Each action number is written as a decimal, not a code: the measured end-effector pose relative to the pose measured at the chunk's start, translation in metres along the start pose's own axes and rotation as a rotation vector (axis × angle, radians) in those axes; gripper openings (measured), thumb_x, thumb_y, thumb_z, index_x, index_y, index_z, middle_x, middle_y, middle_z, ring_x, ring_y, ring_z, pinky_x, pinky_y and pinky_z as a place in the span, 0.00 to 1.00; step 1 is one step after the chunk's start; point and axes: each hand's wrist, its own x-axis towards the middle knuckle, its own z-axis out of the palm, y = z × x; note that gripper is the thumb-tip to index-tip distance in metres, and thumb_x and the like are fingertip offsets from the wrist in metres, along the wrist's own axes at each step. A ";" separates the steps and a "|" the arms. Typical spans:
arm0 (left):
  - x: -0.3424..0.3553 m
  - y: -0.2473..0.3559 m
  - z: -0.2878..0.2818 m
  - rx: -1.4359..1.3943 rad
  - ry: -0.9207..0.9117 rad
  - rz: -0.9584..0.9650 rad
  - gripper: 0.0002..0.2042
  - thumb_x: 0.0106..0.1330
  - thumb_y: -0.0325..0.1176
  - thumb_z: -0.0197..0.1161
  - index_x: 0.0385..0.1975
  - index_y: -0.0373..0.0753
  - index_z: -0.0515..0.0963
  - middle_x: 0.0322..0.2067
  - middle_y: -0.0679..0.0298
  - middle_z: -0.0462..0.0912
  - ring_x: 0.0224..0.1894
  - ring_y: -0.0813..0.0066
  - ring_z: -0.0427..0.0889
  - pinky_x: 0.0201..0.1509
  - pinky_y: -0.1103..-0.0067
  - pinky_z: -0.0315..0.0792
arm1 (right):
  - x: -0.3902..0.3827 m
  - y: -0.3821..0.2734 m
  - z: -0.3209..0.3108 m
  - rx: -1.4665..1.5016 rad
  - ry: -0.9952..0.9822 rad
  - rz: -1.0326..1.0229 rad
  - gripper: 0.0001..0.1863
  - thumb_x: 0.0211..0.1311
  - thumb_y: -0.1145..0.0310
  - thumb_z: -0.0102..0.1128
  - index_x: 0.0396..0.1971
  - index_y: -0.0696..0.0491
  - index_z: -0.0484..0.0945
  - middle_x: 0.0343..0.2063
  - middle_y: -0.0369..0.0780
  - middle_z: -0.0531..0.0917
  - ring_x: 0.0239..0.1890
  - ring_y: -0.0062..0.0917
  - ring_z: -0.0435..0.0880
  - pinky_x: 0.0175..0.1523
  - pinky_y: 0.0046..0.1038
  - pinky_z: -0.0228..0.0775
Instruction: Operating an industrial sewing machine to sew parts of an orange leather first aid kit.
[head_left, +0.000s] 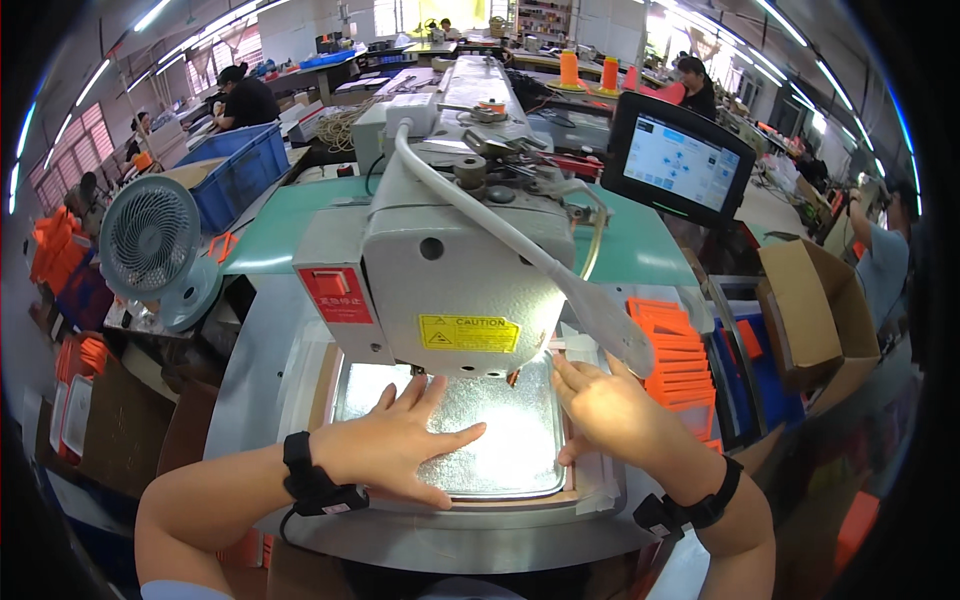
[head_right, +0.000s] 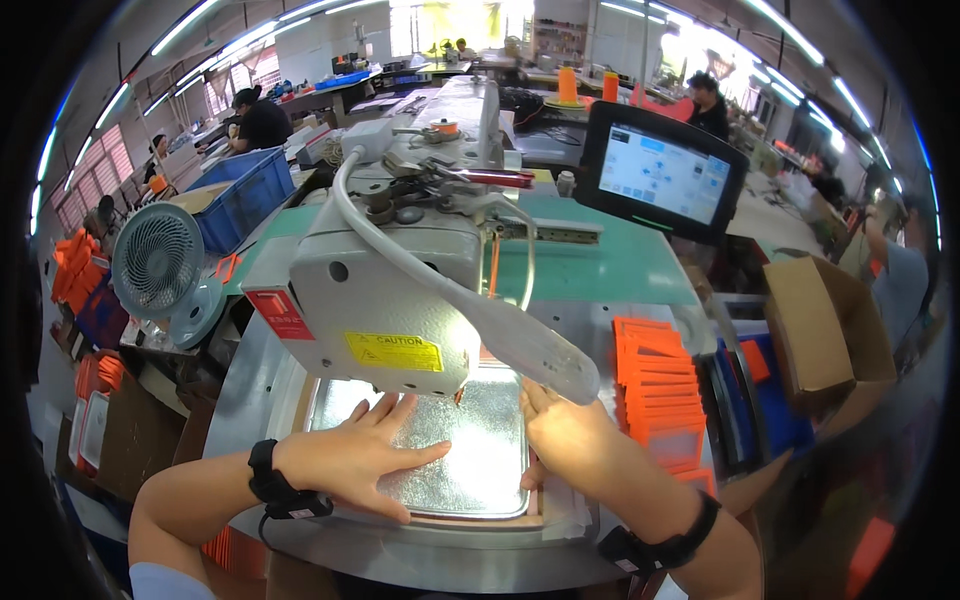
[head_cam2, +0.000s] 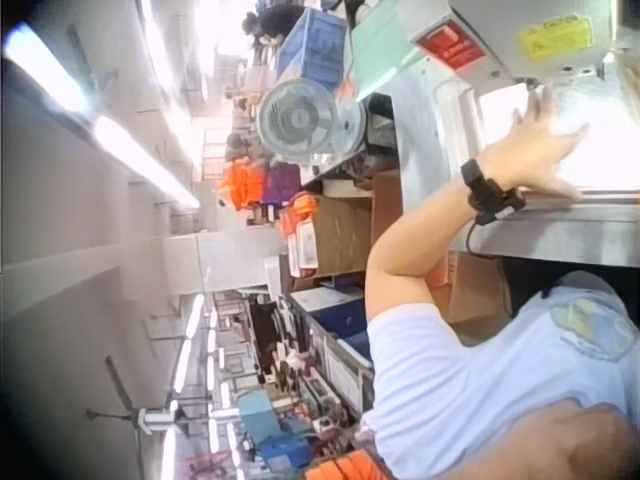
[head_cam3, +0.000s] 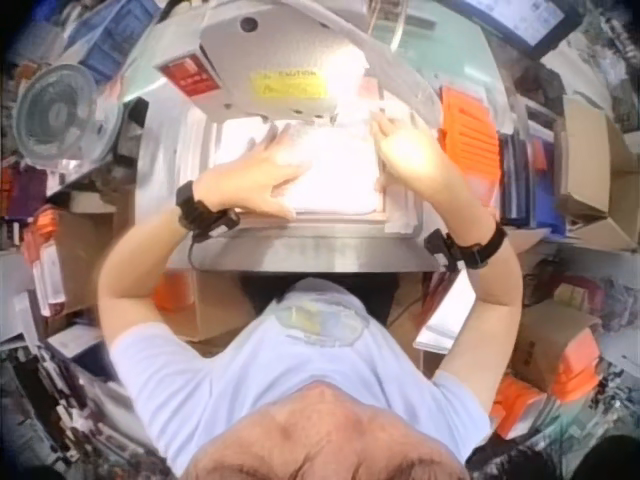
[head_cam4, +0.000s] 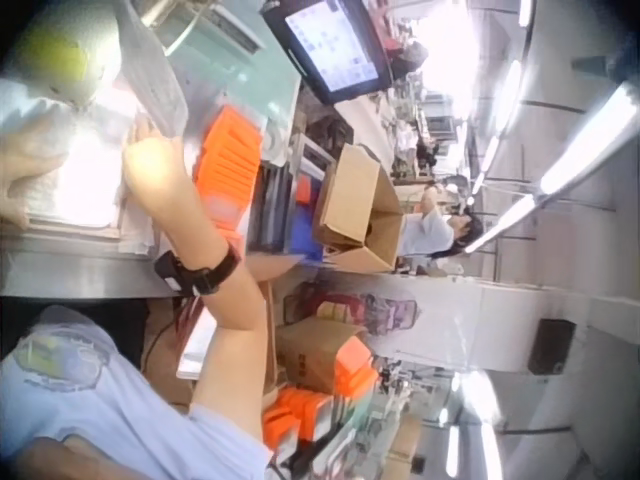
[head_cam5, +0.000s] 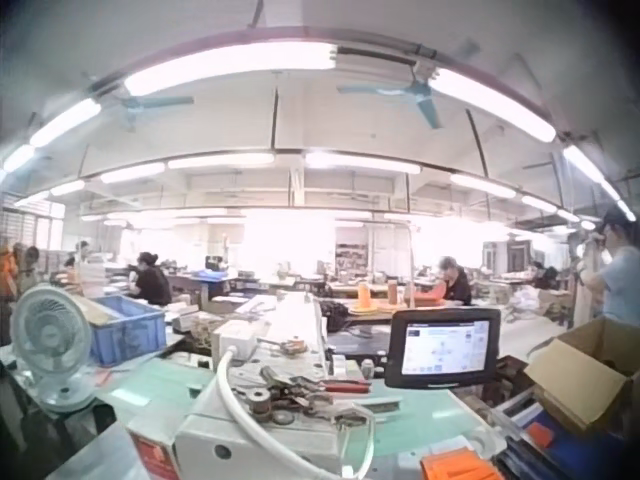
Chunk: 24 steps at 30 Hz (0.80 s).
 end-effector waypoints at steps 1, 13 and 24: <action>0.000 0.000 0.000 -0.004 0.002 -0.002 0.45 0.58 0.67 0.63 0.74 0.57 0.58 0.68 0.18 0.38 0.70 0.13 0.38 0.71 0.40 0.47 | -0.001 0.001 0.002 -0.010 -0.001 -0.003 0.55 0.36 0.43 0.76 0.62 0.65 0.70 0.68 0.50 0.68 0.66 0.37 0.72 0.72 0.53 0.56; -0.006 -0.003 0.000 -0.054 0.014 -0.016 0.46 0.56 0.65 0.66 0.75 0.56 0.57 0.69 0.22 0.41 0.73 0.19 0.38 0.72 0.41 0.46 | 0.003 0.001 -0.001 -0.072 0.021 -0.087 0.54 0.37 0.39 0.73 0.60 0.65 0.71 0.56 0.48 0.78 0.64 0.37 0.74 0.74 0.57 0.50; -0.005 -0.004 0.006 -0.025 0.099 0.019 0.44 0.57 0.62 0.67 0.74 0.54 0.60 0.65 0.23 0.50 0.69 0.21 0.50 0.68 0.39 0.54 | 0.001 0.005 0.000 -0.005 0.041 -0.090 0.55 0.37 0.37 0.71 0.60 0.66 0.72 0.58 0.50 0.77 0.65 0.38 0.74 0.74 0.57 0.49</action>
